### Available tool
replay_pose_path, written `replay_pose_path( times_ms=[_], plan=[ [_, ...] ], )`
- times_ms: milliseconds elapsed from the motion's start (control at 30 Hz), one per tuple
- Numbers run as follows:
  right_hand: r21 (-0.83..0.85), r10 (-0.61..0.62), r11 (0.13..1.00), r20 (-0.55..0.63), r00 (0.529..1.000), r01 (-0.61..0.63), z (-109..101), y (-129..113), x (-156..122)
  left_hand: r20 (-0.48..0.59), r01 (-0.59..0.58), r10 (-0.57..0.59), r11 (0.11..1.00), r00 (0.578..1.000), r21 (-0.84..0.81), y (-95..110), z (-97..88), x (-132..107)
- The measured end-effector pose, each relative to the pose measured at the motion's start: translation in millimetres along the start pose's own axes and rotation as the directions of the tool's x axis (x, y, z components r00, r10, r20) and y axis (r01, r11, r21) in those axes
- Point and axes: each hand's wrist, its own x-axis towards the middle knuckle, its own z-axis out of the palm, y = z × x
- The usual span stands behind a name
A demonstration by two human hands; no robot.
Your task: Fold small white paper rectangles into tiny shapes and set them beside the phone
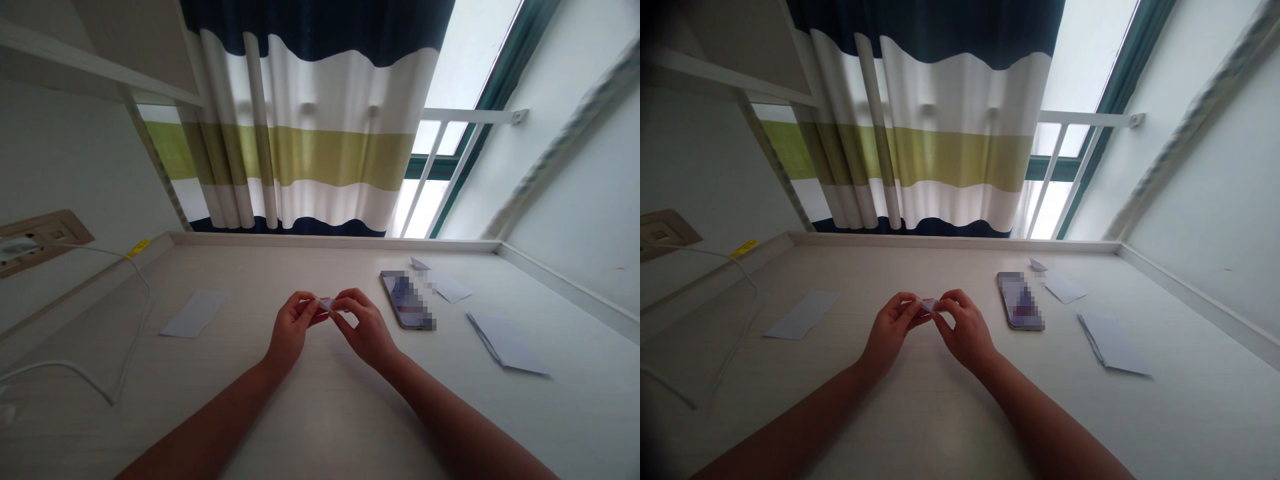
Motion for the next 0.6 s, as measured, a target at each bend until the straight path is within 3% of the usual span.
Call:
replay_pose_path(
  times_ms=[133, 233, 367, 600],
  plan=[
    [0.081, 0.025, 0.996, 0.001, 1.0, -0.025, -0.3, -1.6, 1.9, -0.009, 0.022, -0.022, 1.0, 1.0, 0.004, 0.5, -0.7, 0.1],
    [0.188, 0.128, 0.975, -0.024, 0.992, -0.121, -0.1, -2.5, 3.3, -0.006, 0.028, -0.028, 0.999, 1.0, 0.016, 0.4, -1.4, 0.2],
    [0.336, 0.268, 0.907, 0.004, 0.963, -0.254, 1.4, -1.2, 4.4, -0.003, 0.032, -0.032, 0.999, 0.999, 0.011, -0.4, -1.8, 0.1],
    [0.498, 0.371, 0.791, 0.073, 0.926, -0.356, 1.4, 2.3, 6.1, -0.001, 0.062, -0.062, 0.998, 0.998, 0.003, 1.1, -2.6, 0.4]
  ],
)
